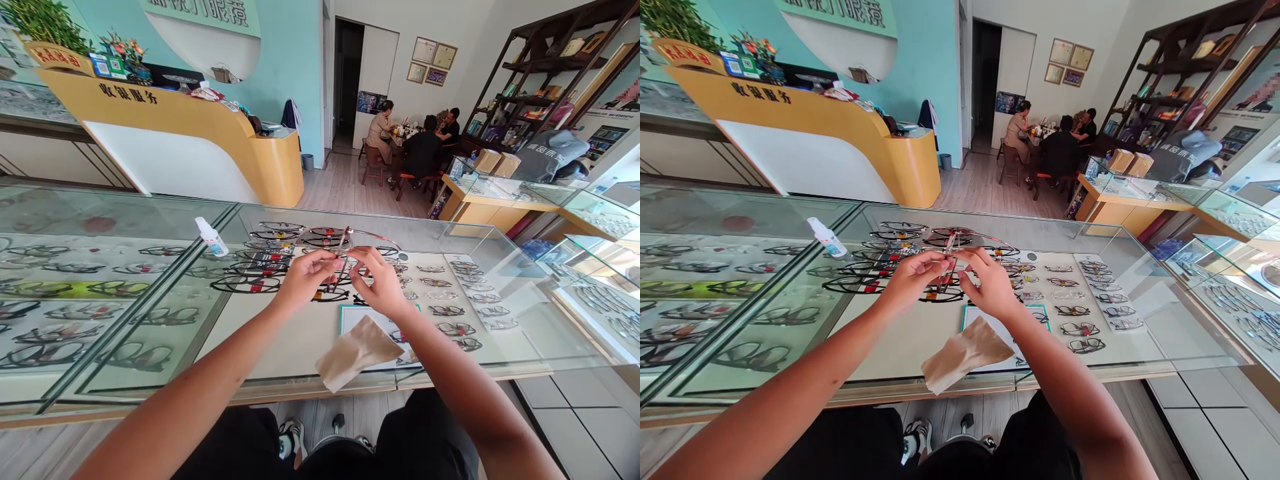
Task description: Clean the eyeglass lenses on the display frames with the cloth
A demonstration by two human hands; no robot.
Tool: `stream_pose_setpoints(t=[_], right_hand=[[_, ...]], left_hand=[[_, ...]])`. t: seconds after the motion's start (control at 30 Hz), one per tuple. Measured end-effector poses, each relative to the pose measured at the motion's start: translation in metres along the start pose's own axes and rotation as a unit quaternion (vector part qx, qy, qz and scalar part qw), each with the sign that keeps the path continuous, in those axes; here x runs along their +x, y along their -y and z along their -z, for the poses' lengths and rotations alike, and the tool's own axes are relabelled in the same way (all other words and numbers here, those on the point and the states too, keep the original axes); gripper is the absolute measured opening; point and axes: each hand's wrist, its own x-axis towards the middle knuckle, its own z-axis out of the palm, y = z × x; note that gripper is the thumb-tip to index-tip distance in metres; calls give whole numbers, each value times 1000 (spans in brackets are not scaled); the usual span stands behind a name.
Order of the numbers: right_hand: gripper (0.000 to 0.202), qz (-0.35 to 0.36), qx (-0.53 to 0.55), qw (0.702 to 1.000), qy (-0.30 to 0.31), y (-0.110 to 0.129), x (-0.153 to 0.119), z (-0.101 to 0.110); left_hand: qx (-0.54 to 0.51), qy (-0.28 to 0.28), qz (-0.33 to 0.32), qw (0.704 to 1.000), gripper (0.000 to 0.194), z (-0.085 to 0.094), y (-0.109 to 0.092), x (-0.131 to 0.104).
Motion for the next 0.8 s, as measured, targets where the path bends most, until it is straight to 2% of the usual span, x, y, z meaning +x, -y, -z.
stream_pose_setpoints(t=[0.13, 0.27, 0.6, 0.8], right_hand=[[36, -3, -23, 1000, 5, -1, -1, -3], [29, -20, -19, 999, -17, -3, -1, -2], [21, -61, -50, 994, -77, -10, 0, 0], [18, -34, -95, 989, -107, -10, 1, 1]], left_hand=[[9, 11, -9, 1000, 56, -2, 3, -1], [-7, 0, -10, 1000, 57, -2, 3, -2], [-38, -74, -25, 996, 61, 1, -6, 0], [-81, -126, -47, 988, 58, 5, -12, 3]])
